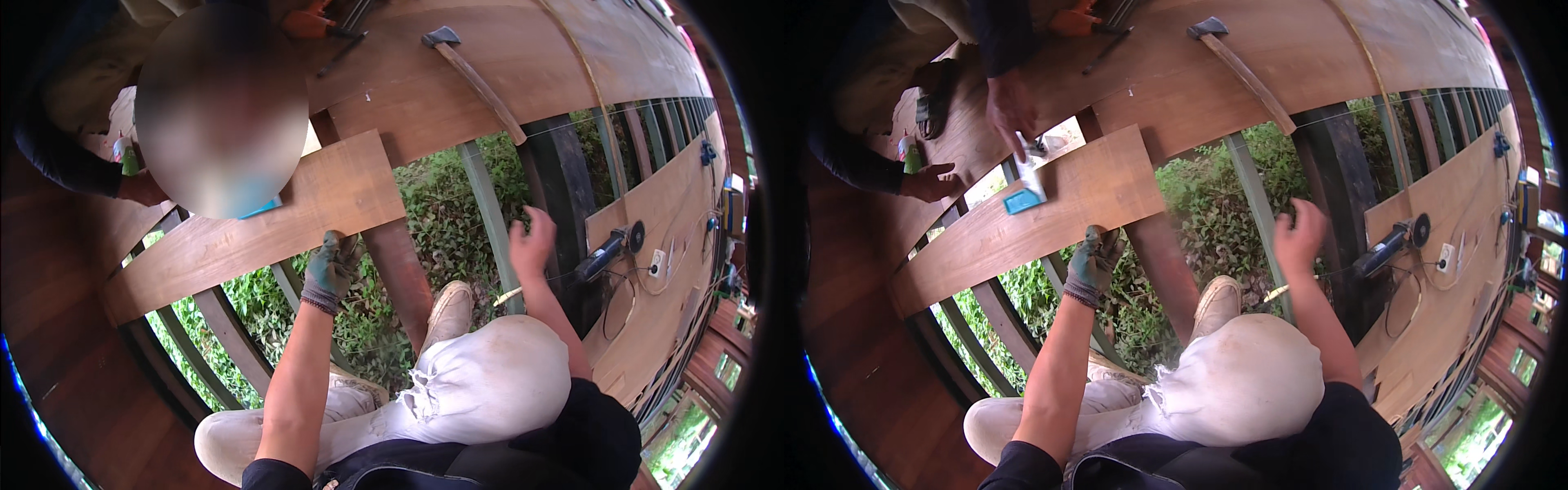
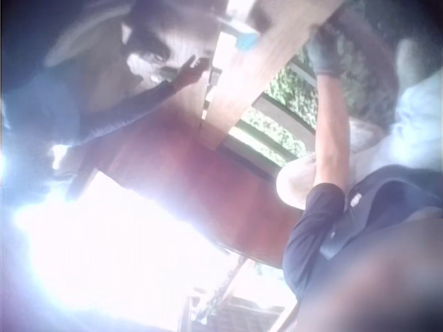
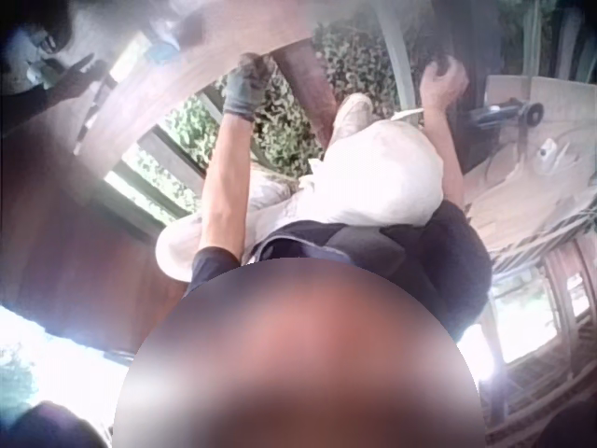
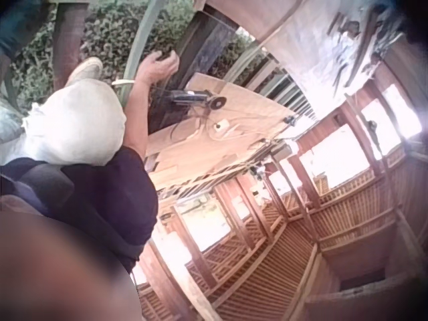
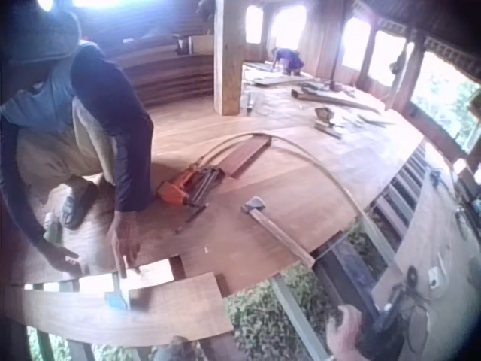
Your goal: The person uses an angle grinder to cut a wooden plank on a curved wooden floor. They then measure and mark the plank with a square and pencil, cut it again, and fit it into a gap in the floor with assistance from another person.
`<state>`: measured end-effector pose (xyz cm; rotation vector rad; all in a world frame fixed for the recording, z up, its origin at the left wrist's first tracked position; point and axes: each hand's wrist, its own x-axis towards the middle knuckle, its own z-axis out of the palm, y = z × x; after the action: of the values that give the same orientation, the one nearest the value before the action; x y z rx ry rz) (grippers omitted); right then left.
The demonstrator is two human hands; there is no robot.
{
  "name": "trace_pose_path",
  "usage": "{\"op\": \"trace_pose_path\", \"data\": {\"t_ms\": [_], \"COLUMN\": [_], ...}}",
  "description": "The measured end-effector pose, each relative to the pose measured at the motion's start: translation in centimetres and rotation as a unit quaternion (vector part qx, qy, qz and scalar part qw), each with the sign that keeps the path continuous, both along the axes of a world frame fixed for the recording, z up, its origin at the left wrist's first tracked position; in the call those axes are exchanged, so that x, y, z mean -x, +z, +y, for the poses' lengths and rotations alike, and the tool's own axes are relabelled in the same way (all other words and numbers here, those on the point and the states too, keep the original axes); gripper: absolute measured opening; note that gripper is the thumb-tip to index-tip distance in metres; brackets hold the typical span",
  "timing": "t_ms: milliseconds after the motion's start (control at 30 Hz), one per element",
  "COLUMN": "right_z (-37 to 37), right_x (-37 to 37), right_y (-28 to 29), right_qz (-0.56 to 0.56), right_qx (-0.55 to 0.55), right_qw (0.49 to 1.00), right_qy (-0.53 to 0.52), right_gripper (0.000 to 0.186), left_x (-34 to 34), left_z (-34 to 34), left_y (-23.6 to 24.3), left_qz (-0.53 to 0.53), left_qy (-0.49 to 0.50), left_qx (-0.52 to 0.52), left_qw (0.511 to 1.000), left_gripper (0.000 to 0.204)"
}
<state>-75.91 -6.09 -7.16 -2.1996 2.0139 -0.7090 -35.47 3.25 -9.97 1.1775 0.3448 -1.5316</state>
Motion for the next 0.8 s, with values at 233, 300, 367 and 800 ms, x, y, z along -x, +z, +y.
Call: {"op": "trace_pose_path", "data": {"t_ms": [233,300,367,800], "right_z": [4.5,4.1,3.3,0.3], "right_x": [18.7,22.9,26.3,21.1], "right_y": [-1.2,-2.2,-3.2,3.2], "right_qz": [0.119,0.051,-0.049,-0.462], "right_qx": [-0.071,-0.108,-0.136,-0.133], "right_qw": [0.864,0.843,0.828,0.748], "right_qy": [-0.483,-0.525,-0.541,-0.458], "right_gripper": [0.076,0.085,0.087,0.040], "left_x": [0.8,0.5,0.1,10.1], "left_z": [-1.4,-1.7,-2.3,-3.7], "left_y": [0.1,0.8,1.7,6.9], "left_qz": [-0.056,-0.084,-0.107,-0.313], "left_qy": [-0.113,-0.202,-0.298,-0.539], "left_qx": [-0.086,-0.107,-0.163,0.096], "left_qw": [0.988,0.970,0.935,0.776], "left_gripper": [0.029,0.038,0.046,0.062]}}
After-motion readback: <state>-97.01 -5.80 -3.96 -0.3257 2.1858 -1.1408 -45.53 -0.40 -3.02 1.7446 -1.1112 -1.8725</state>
